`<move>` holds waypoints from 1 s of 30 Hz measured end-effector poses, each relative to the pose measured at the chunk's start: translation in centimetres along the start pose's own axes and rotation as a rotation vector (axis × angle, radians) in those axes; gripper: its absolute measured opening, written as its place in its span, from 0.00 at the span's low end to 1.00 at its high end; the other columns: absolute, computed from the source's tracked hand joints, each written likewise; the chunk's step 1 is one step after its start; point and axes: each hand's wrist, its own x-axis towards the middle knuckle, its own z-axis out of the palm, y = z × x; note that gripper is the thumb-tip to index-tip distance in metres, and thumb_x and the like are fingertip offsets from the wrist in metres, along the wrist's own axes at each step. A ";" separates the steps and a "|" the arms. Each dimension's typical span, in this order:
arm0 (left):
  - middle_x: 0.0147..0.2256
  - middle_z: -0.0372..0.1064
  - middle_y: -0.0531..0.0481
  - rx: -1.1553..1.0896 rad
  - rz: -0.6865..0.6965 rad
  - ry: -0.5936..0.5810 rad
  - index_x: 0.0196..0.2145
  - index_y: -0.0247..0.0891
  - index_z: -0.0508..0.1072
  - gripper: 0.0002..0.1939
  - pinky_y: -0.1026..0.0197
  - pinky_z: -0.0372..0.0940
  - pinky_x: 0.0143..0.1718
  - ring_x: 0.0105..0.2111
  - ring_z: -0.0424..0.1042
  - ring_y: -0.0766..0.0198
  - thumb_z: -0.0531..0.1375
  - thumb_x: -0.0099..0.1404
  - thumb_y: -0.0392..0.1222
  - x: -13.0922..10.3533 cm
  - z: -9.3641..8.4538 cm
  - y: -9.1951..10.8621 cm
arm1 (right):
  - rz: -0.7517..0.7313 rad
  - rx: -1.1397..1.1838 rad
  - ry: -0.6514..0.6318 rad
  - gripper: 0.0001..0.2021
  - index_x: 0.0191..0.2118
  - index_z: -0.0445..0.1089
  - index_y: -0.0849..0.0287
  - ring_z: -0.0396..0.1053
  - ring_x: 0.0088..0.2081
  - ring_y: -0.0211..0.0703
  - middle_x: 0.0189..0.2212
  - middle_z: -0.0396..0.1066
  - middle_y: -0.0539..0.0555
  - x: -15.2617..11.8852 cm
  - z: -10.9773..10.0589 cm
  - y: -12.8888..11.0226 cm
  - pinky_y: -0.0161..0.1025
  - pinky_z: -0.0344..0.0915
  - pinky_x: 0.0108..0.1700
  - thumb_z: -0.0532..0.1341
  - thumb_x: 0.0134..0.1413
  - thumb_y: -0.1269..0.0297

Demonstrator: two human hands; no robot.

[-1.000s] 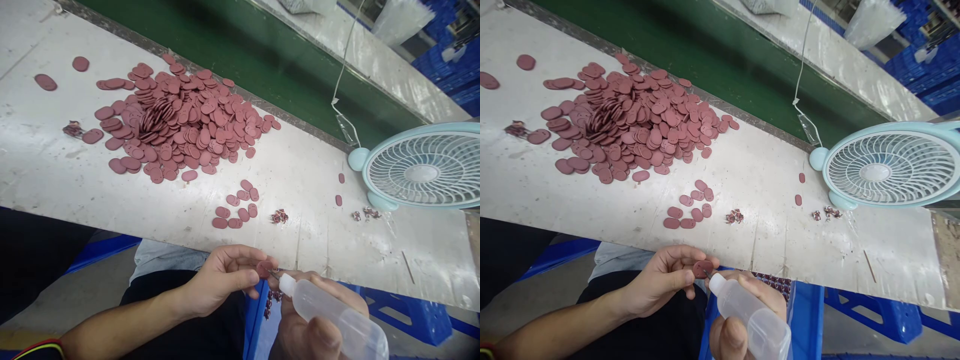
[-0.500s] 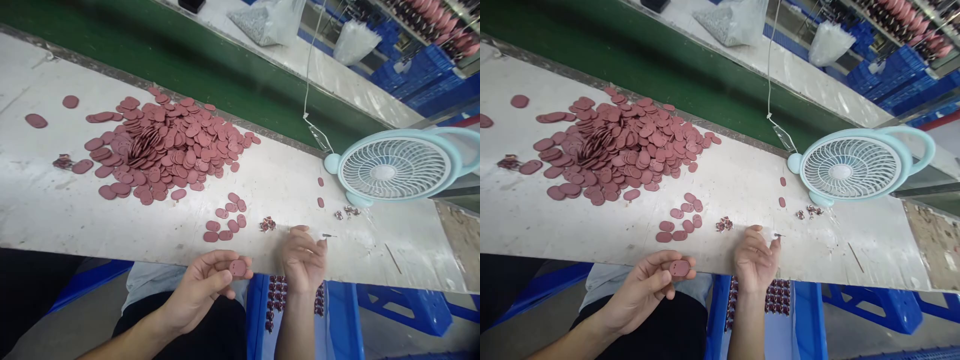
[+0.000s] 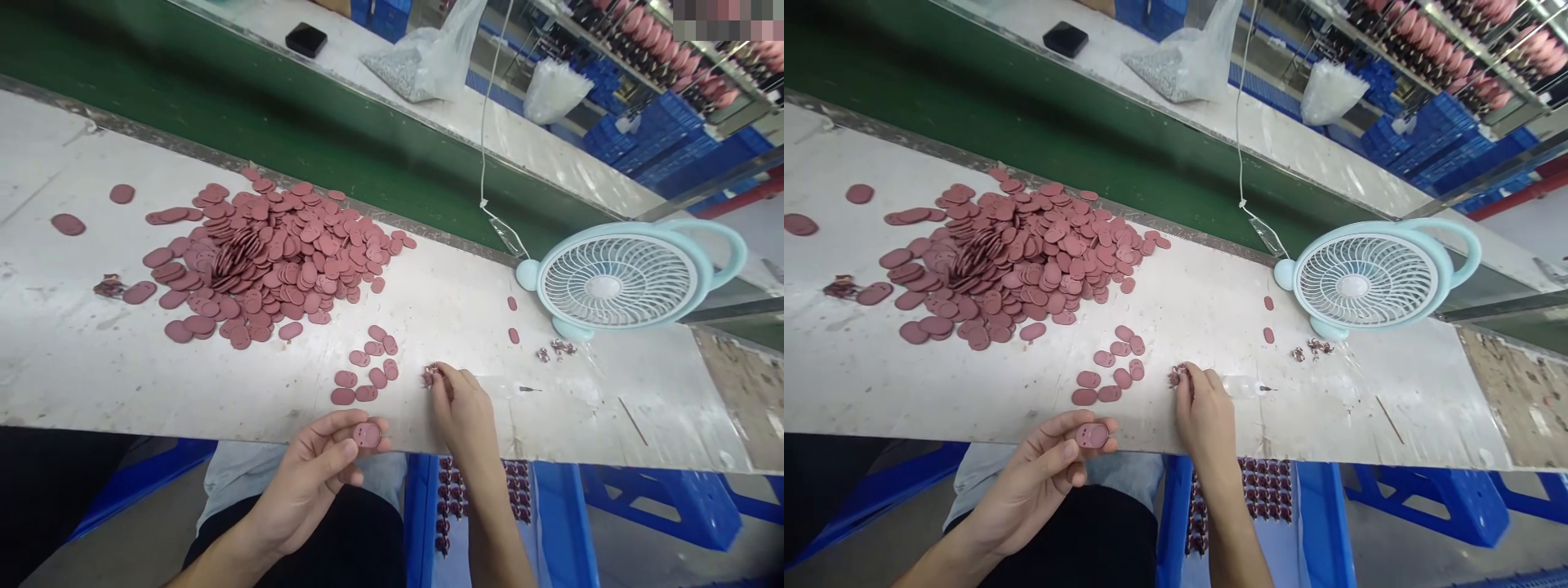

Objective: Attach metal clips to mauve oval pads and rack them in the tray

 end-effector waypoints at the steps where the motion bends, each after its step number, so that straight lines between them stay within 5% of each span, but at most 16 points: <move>1: 0.48 0.82 0.41 -0.001 0.005 0.001 0.44 0.41 0.82 0.11 0.72 0.72 0.29 0.45 0.82 0.56 0.70 0.63 0.39 -0.1 -0.1 0.0 | 0.001 -0.034 -0.010 0.16 0.51 0.76 0.58 0.72 0.42 0.56 0.40 0.73 0.62 0.0 -0.1 0.0 0.54 0.68 0.47 0.54 0.68 0.60; 5: 0.48 0.82 0.42 0.002 0.006 -0.013 0.44 0.41 0.82 0.10 0.72 0.72 0.30 0.45 0.82 0.56 0.69 0.64 0.38 -0.1 -0.1 0.1 | 0.005 -0.094 -0.018 0.15 0.49 0.75 0.59 0.71 0.44 0.57 0.46 0.70 0.64 -0.1 -0.7 -0.2 0.54 0.68 0.46 0.54 0.67 0.62; 10: 0.48 0.82 0.42 -0.010 0.009 -0.053 0.44 0.41 0.82 0.10 0.73 0.72 0.30 0.45 0.82 0.56 0.69 0.64 0.37 0.0 0.0 0.1 | 0.048 -0.028 0.005 0.09 0.45 0.73 0.57 0.75 0.41 0.54 0.41 0.76 0.60 -1.3 -1.9 -0.8 0.52 0.72 0.44 0.59 0.67 0.60; 14: 0.49 0.81 0.42 -0.003 0.057 -0.057 0.43 0.42 0.82 0.10 0.71 0.73 0.32 0.47 0.81 0.55 0.70 0.63 0.36 0.2 0.2 -0.3 | 0.106 0.401 0.031 0.13 0.54 0.74 0.52 0.77 0.41 0.49 0.43 0.78 0.57 -4.5 -3.2 -2.8 0.45 0.78 0.40 0.65 0.66 0.59; 20: 0.51 0.81 0.47 0.062 0.185 -0.139 0.41 0.46 0.83 0.12 0.67 0.74 0.38 0.48 0.80 0.57 0.72 0.60 0.35 0.2 0.3 -1.1 | -0.075 0.846 -0.256 0.13 0.44 0.81 0.44 0.78 0.43 0.45 0.40 0.81 0.52 -7.1 -3.0 -6.1 0.38 0.78 0.43 0.69 0.60 0.72; 24: 0.51 0.81 0.49 0.146 0.233 -0.152 0.42 0.47 0.83 0.12 0.60 0.74 0.51 0.50 0.79 0.58 0.71 0.61 0.34 0.1 0.1 -1.2 | 0.033 0.886 -0.226 0.11 0.45 0.82 0.44 0.80 0.37 0.43 0.39 0.82 0.51 -7.1 -2.2 -6.5 0.36 0.79 0.38 0.69 0.61 0.69; 30: 0.51 0.81 0.48 0.182 0.262 -0.189 0.44 0.46 0.83 0.13 0.61 0.74 0.52 0.49 0.80 0.60 0.70 0.63 0.32 -0.1 0.4 -1.3 | 0.074 0.830 -0.202 0.10 0.45 0.82 0.44 0.80 0.34 0.40 0.38 0.83 0.50 -7.4 -2.0 -6.7 0.32 0.78 0.35 0.69 0.61 0.68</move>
